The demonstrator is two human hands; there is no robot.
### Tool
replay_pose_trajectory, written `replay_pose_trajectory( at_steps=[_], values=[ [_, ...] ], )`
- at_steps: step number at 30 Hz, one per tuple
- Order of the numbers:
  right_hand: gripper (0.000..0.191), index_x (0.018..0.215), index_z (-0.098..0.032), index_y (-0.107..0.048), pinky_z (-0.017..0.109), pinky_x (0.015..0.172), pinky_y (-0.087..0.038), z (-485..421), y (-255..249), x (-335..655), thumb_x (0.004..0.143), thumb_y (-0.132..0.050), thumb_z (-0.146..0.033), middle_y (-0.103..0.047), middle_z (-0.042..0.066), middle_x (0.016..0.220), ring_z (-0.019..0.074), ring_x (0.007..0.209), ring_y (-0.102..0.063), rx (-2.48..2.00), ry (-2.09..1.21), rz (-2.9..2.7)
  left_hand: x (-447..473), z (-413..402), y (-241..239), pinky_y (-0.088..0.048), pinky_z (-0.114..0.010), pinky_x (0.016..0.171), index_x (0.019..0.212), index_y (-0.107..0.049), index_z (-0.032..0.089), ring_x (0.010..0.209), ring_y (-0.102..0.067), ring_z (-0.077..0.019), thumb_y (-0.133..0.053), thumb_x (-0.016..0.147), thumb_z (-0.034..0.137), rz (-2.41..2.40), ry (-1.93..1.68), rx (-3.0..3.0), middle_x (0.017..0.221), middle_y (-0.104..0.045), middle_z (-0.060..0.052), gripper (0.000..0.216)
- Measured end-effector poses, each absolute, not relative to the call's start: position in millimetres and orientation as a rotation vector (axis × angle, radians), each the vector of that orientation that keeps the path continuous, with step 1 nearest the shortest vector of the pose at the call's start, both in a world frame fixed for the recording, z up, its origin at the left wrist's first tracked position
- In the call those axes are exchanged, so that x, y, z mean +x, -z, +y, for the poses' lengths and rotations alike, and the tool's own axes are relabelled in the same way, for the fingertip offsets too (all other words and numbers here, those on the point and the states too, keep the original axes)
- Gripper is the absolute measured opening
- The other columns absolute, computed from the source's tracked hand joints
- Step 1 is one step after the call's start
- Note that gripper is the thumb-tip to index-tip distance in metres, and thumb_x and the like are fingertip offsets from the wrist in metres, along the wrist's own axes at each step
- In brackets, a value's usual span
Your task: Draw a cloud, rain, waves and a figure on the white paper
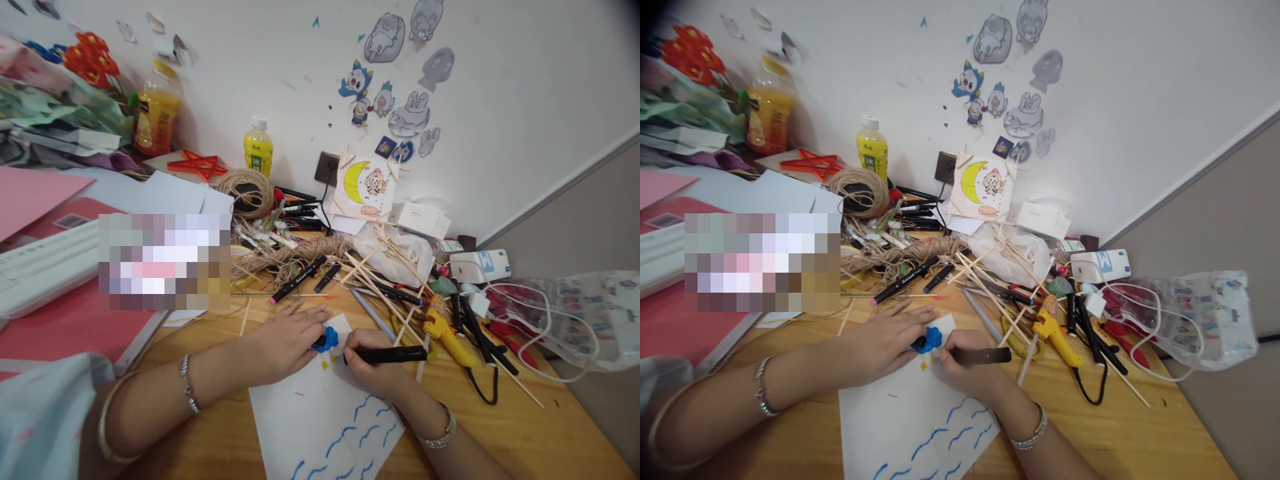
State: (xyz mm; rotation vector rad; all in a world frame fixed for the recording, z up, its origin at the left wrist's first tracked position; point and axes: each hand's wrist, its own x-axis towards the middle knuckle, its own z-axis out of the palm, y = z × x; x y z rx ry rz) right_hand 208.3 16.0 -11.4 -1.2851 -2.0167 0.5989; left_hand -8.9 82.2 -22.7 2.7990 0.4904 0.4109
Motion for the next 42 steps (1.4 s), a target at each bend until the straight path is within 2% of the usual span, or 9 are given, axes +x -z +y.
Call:
replay_pose_trajectory(
  at_steps=[13,25,34,42],
  values=[
    [0.025,0.057,-0.020,-0.048,0.022,0.046,-0.034,17,13,206,0.081,-0.050,-0.027,-0.051,-0.003,0.050,0.0111,0.047,-0.045,-1.254,-0.608,-1.988,-11,82,24,-0.024,-0.047,0.113,0.112,-0.054,0.016,0.136,-0.037,-0.0251,-0.047,0.095,0.024,0.522,-0.396,2.799,0.144,-0.045,-0.015,0.020],
    [0.018,0.057,-0.020,-0.050,0.021,0.047,-0.036,21,12,215,0.074,-0.049,-0.018,-0.053,-0.002,0.051,0.0116,0.048,-0.048,-1.311,-0.568,-1.894,-13,84,20,-0.020,-0.048,0.114,0.113,-0.054,0.016,0.136,-0.038,-0.0261,-0.049,0.094,0.022,0.506,-0.344,2.794,0.145,-0.044,-0.014,0.021],
    [0.019,0.056,-0.019,-0.052,0.021,0.045,-0.034,24,17,212,0.075,-0.050,-0.020,-0.054,-0.002,0.050,0.0107,0.046,-0.048,-1.228,-0.523,-1.934,-13,85,16,-0.020,-0.048,0.114,0.114,-0.053,0.016,0.139,-0.032,-0.0249,-0.047,0.094,0.022,0.531,-0.237,2.828,0.147,-0.041,-0.013,0.022],
    [0.017,0.056,-0.020,-0.051,0.021,0.045,-0.033,24,19,212,0.073,-0.051,-0.018,-0.053,-0.002,0.051,0.0107,0.046,-0.046,-1.274,-0.524,-1.932,-13,85,16,-0.020,-0.048,0.115,0.115,-0.053,0.017,0.138,-0.033,-0.0249,-0.047,0.094,0.023,0.535,-0.259,2.826,0.146,-0.043,-0.012,0.023]
  ],
)
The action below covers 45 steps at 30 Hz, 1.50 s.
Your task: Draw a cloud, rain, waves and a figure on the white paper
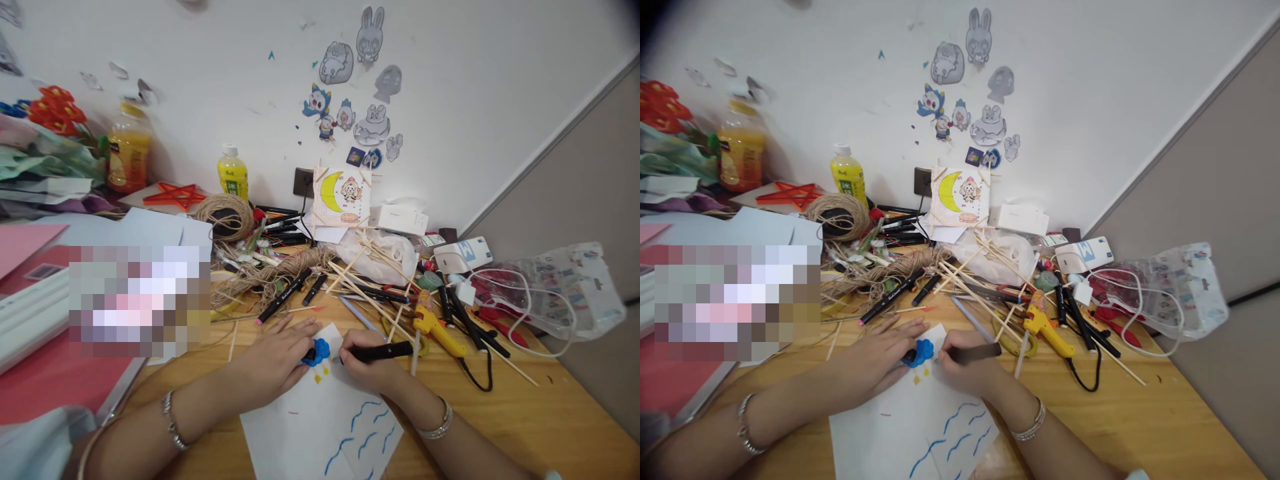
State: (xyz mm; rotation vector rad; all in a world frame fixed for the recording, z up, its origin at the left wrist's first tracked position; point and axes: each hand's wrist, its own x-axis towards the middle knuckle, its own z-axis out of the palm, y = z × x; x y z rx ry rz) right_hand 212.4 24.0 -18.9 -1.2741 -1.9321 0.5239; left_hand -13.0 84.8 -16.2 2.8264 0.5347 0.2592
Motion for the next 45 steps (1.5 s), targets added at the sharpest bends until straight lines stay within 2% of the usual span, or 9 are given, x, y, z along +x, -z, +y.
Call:
replay_pose_trajectory(
  at_steps=[12,18,24,31,41,45],
  values=[
    [0.017,0.056,-0.020,-0.050,0.021,0.046,-0.033,23.8,18.9,213.6,0.072,-0.052,-0.014,-0.054,-0.003,0.051,0.0112,0.048,-0.047,-1.309,-0.580,-1.897,-13.1,84.8,14.9,-0.022,-0.050,0.114,0.116,-0.053,0.016,0.136,-0.036,-0.0270,-0.047,0.094,0.022,0.517,-0.291,2.799,0.145,-0.044,-0.014,0.024],
    [0.017,0.055,-0.020,-0.050,0.021,0.045,-0.034,23.2,18.3,213.7,0.070,-0.051,-0.014,-0.055,-0.003,0.050,0.0110,0.046,-0.047,-1.305,-0.561,-1.906,-13.3,84.6,14.3,-0.021,-0.047,0.115,0.115,-0.054,0.017,0.138,-0.033,-0.0254,-0.047,0.094,0.023,0.524,-0.259,2.843,0.146,-0.042,-0.013,0.022],
    [0.016,0.057,-0.020,-0.054,0.022,0.046,-0.035,21.9,18.9,214.3,0.074,-0.054,-0.018,-0.057,-0.002,0.051,0.0117,0.047,-0.049,-1.314,-0.534,-1.928,-13.4,84.5,15.1,-0.022,-0.048,0.114,0.111,-0.054,0.016,0.138,-0.034,-0.0263,-0.047,0.095,0.023,0.520,-0.281,2.827,0.146,-0.043,-0.014,0.019],
    [0.022,0.057,-0.020,-0.053,0.022,0.047,-0.036,21.9,16.8,213.8,0.079,-0.051,-0.024,-0.057,-0.001,0.052,0.0121,0.048,-0.050,-1.251,-0.539,-1.979,-12.5,84.6,15.6,-0.022,-0.049,0.114,0.115,-0.053,0.016,0.138,-0.034,-0.0264,-0.047,0.095,0.023,0.526,-0.266,2.836,0.146,-0.042,-0.015,0.023],
    [0.017,0.059,-0.021,-0.051,0.022,0.047,-0.036,21.9,18.9,215.5,0.076,-0.052,-0.020,-0.055,-0.002,0.053,0.0121,0.048,-0.049,-1.264,-0.590,-1.943,-13.3,85.6,20.8,-0.020,-0.047,0.115,0.113,-0.054,0.018,0.138,-0.035,-0.0253,-0.047,0.094,0.022,0.515,-0.337,2.826,0.146,-0.043,-0.013,0.021],
    [0.018,0.059,-0.020,-0.051,0.022,0.047,-0.036,21.7,18.2,215.1,0.077,-0.052,-0.021,-0.055,-0.002,0.052,0.0120,0.048,-0.049,-1.249,-0.589,-1.934,-12.8,85.4,19.6,-0.021,-0.050,0.114,0.113,-0.054,0.016,0.137,-0.035,-0.0277,-0.048,0.094,0.022,0.510,-0.306,2.831,0.145,-0.044,-0.015,0.021]
  ],
)
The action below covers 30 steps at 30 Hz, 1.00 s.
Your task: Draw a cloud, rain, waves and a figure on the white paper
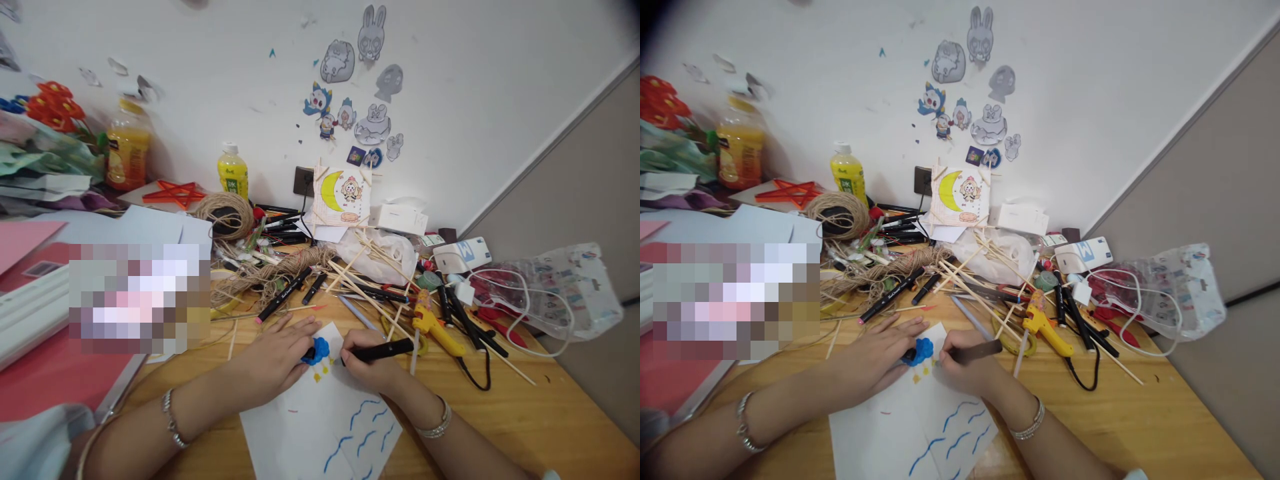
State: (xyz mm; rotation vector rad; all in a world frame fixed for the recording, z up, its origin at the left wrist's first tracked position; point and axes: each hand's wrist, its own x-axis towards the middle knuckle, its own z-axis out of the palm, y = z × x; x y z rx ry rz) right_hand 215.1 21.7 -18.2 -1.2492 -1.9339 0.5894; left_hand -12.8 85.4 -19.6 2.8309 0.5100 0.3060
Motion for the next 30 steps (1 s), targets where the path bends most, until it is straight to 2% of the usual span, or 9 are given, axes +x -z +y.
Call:
replay_pose_trajectory(
  at_steps=[6,19,30],
  values=[
    [0.021,0.057,-0.020,-0.051,0.022,0.046,-0.035,22.0,19.9,215.2,0.077,-0.052,-0.023,-0.054,-0.003,0.051,0.0112,0.047,-0.047,-1.237,-0.582,-1.947,-12.9,85.3,22.7,-0.019,-0.047,0.115,0.115,-0.053,0.018,0.137,-0.036,-0.0257,-0.047,0.093,0.021,0.512,-0.384,2.795,0.144,-0.046,-0.013,0.023],
    [0.017,0.055,-0.020,-0.050,0.021,0.047,-0.036,22.4,17.7,215.3,0.071,-0.053,-0.012,-0.053,-0.003,0.051,0.0116,0.048,-0.048,-1.294,-0.636,-1.905,-13.0,85.3,21.3,-0.020,-0.050,0.114,0.113,-0.053,0.017,0.136,-0.037,-0.0269,-0.046,0.093,0.021,0.505,-0.358,2.796,0.144,-0.046,-0.014,0.021],
    [0.016,0.056,-0.020,-0.049,0.021,0.046,-0.034,22.5,15.6,213.3,0.072,-0.050,-0.018,-0.053,-0.002,0.051,0.0115,0.047,-0.046,-1.264,-0.599,-1.888,-12.7,85.4,21.4,-0.022,-0.049,0.114,0.111,-0.054,0.017,0.138,-0.034,-0.0267,-0.046,0.095,0.022,0.514,-0.310,2.839,0.146,-0.043,-0.014,0.019]
  ],
)
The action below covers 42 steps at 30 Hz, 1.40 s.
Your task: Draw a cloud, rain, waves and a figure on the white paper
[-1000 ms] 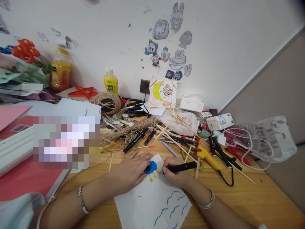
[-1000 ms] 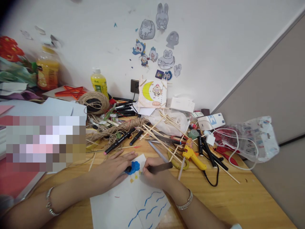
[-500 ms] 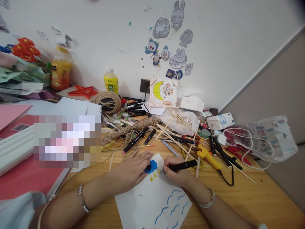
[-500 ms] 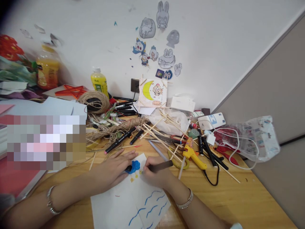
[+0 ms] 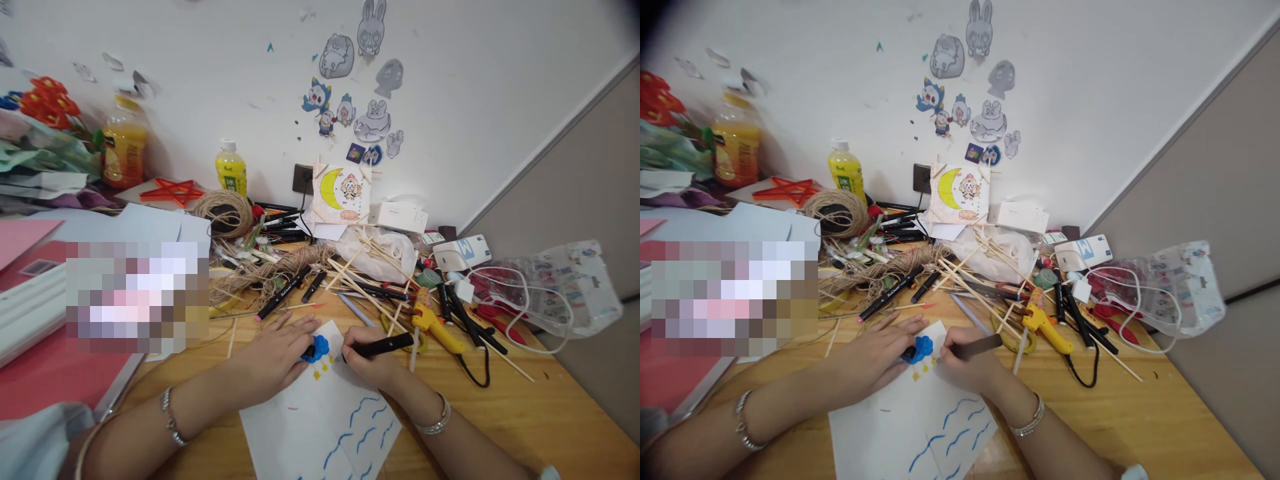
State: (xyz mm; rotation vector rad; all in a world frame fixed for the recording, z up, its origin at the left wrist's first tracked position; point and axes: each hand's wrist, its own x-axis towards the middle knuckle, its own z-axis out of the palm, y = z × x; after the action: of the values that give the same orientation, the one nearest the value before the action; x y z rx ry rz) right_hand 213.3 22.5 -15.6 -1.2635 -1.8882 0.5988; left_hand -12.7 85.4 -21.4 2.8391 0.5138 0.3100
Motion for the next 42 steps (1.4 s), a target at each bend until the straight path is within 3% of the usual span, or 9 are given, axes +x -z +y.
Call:
replay_pose_trajectory(
  at_steps=[15,27,31,35,38,42],
  values=[
    [0.015,0.057,-0.020,-0.050,0.021,0.047,-0.034,23,16,213,0.072,-0.050,-0.018,-0.052,-0.003,0.051,0.0113,0.048,-0.046,-1.281,-0.627,-1.885,-13,85,22,-0.018,-0.048,0.115,0.118,-0.053,0.018,0.137,-0.035,-0.0253,-0.046,0.094,0.022,0.532,-0.328,2.792,0.145,-0.044,-0.012,0.026],
    [0.016,0.054,-0.021,-0.047,0.022,0.047,-0.033,25,14,211,0.069,-0.050,-0.016,-0.049,-0.003,0.051,0.0116,0.050,-0.044,-1.324,-0.726,-1.810,-14,85,16,-0.017,-0.051,0.115,0.113,-0.056,0.017,0.137,-0.035,-0.0277,-0.048,0.093,0.023,0.537,-0.285,2.716,0.145,-0.044,-0.013,0.023],
    [0.018,0.053,-0.021,-0.046,0.023,0.049,-0.034,25,10,209,0.070,-0.051,-0.016,-0.047,-0.004,0.050,0.0122,0.049,-0.044,-1.404,-0.694,-1.696,-14,87,5,-0.032,-0.046,0.108,0.119,-0.054,0.017,0.130,-0.044,-0.0286,-0.048,0.092,0.029,0.654,-0.332,2.591,0.140,-0.049,-0.013,0.029],
    [0.016,0.061,-0.021,-0.052,0.026,0.055,-0.040,22,1,208,0.077,-0.052,-0.021,-0.053,-0.002,0.059,0.0159,0.058,-0.051,-1.440,-0.538,-1.528,-22,89,-18,-0.048,-0.037,0.088,0.118,-0.053,0.019,0.107,-0.060,-0.0269,-0.041,0.094,0.040,0.946,-0.400,2.328,0.121,-0.062,-0.012,0.034],
    [0.010,0.073,-0.020,-0.058,0.029,0.062,-0.046,19,-5,207,0.081,-0.053,-0.025,-0.059,0.001,0.069,0.0186,0.066,-0.056,-1.399,-0.462,-1.447,-29,82,-37,-0.049,-0.036,0.082,0.115,-0.053,0.020,0.101,-0.061,-0.0277,-0.054,0.086,0.045,1.047,-0.260,2.232,0.114,-0.063,-0.009,0.038],
    [0.009,0.088,-0.021,-0.059,0.033,0.074,-0.049,22,-5,206,0.081,-0.055,-0.024,-0.064,0.004,0.086,0.0208,0.080,-0.060,-1.353,-0.340,-1.348,-27,63,-54,-0.041,-0.040,0.093,0.110,-0.057,0.021,0.112,-0.052,-0.0322,-0.080,0.058,0.030,1.008,-0.001,2.334,0.121,-0.057,-0.008,0.057]
  ],
)
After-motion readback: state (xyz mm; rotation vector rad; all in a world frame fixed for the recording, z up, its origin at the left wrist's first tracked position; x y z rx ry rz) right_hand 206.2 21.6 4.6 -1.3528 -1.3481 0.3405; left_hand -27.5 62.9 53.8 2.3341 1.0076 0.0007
